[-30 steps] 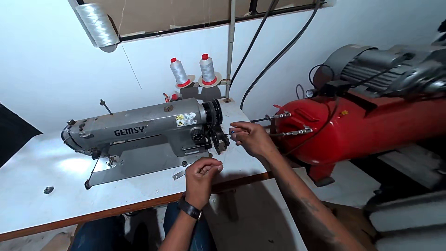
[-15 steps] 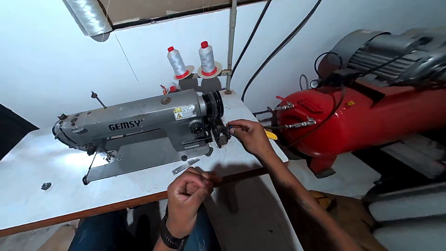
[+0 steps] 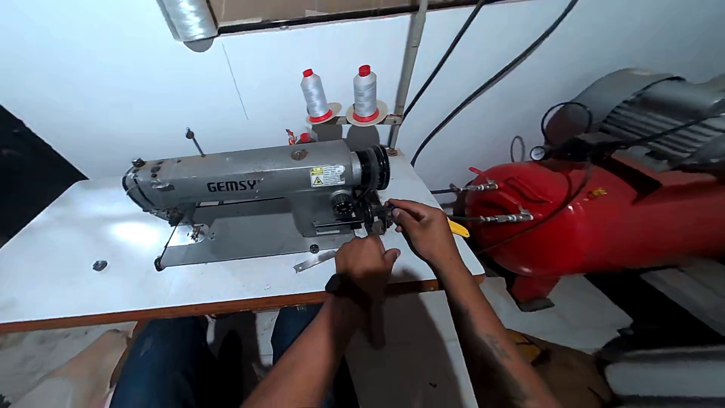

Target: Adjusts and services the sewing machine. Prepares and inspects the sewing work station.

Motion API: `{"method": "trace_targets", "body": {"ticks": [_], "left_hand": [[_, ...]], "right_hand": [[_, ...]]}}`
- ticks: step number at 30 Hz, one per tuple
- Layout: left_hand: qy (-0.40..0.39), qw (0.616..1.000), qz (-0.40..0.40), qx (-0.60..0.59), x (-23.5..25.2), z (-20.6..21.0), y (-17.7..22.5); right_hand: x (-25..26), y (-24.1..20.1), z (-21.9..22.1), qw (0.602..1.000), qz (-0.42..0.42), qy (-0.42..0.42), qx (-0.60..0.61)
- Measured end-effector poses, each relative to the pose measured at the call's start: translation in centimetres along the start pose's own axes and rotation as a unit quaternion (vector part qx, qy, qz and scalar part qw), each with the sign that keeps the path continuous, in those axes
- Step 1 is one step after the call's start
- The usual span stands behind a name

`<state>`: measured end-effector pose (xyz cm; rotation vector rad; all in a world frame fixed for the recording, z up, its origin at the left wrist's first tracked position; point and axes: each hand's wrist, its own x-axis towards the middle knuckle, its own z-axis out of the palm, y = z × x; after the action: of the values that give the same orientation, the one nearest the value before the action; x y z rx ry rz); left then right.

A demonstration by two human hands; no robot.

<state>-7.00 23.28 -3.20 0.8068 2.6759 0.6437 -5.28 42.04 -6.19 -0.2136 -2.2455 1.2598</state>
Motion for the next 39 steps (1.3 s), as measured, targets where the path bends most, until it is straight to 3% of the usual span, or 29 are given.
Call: {"method": "trace_targets", "body": {"ticks": [3,8,16,21,26,34,39], "left_hand": [[0.005,0.999,0.024,0.032,0.1,0.1,-0.1],[0.108,0.984,0.099,-0.106,0.1,2.1,-3.4],[0.123,0.961,0.143,-0.203,0.0,2.3,-4.5],[0.137,0.950,0.159,-0.233,-0.4,2.3,-4.8],[0.127,0.949,0.165,-0.236,-0.7,2.1,-4.6],[0.098,0.954,0.167,-0.228,-0.7,1.8,-4.2],[0.115,0.950,0.170,-0.235,-0.5,2.1,-4.1]], "right_hand": [[-0.2,0.1,0.1,0.999,-0.015,0.012,-0.038],[-0.4,-0.1,0.4,0.999,-0.005,0.036,-0.039],[0.0,0.4,0.4,0.990,-0.040,0.077,-0.109],[-0.2,0.3,0.4,0.994,-0.030,0.056,-0.089],[0.6,1.0,0.7,0.988,-0.042,0.027,-0.145],[4.7,0.8,-0.4,0.957,-0.150,-0.161,-0.188],[3.8,1.5,-0.7,0.972,-0.121,-0.104,-0.170]]}}
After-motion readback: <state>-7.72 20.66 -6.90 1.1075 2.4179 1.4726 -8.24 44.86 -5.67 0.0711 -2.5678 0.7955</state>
